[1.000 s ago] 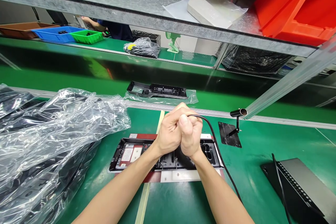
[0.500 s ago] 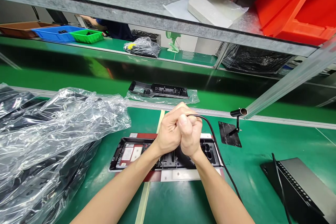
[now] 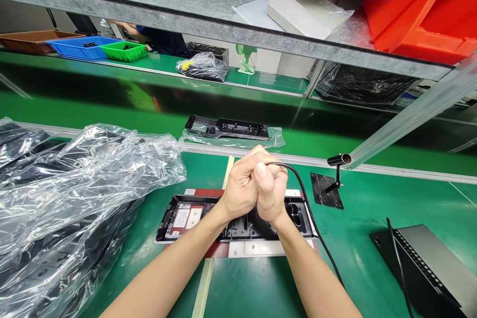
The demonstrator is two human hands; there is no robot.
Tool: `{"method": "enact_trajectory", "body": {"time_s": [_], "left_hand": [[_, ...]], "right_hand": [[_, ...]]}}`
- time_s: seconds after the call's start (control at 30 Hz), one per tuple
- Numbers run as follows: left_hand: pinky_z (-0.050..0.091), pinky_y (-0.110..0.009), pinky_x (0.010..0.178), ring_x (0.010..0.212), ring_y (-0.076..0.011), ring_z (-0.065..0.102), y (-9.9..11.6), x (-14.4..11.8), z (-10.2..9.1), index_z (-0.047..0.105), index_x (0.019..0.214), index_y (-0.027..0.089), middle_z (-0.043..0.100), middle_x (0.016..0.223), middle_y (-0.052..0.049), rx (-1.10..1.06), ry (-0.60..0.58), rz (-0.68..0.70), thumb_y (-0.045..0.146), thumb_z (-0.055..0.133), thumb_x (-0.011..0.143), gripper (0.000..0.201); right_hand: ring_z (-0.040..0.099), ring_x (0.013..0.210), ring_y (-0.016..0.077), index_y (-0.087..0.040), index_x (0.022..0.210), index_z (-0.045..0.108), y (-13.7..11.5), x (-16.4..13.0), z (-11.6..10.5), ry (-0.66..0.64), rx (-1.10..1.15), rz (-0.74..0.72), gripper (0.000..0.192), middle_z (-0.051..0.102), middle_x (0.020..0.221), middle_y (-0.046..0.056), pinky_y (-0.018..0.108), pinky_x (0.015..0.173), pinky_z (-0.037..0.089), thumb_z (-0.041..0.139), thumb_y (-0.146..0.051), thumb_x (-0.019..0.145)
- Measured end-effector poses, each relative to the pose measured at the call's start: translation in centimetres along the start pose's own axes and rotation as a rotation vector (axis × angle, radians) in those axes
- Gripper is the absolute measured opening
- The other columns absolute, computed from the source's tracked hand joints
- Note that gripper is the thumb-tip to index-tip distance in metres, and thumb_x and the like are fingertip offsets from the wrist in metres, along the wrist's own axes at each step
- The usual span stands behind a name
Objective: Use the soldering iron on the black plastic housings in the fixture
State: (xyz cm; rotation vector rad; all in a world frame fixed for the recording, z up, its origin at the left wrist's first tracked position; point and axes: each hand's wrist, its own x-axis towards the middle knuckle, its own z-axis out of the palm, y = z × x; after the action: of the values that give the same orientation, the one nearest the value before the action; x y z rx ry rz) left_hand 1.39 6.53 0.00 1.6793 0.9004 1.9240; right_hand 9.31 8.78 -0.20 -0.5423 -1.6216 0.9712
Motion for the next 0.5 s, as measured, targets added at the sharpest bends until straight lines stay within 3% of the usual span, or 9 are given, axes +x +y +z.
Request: {"method": "enact_trajectory", "body": {"time_s": [0.5], "left_hand": [[0.053,-0.033,0.072,0.077,-0.0176,0.060,-0.04,0.03,0.05,0.071,0.092,0.017,0.061,0.083,-0.005,-0.002,0.003,0.004,0.030,0.057,0.098,0.020]], "right_hand": [[0.033,0.054,0.0113,-0.023,0.054,0.033,0.07,0.11,-0.13,-0.008,-0.017,-0.030,0.047,0.031,0.058,-0.004,0.029,0.054,0.035,0.051,-0.045,0.092]]}}
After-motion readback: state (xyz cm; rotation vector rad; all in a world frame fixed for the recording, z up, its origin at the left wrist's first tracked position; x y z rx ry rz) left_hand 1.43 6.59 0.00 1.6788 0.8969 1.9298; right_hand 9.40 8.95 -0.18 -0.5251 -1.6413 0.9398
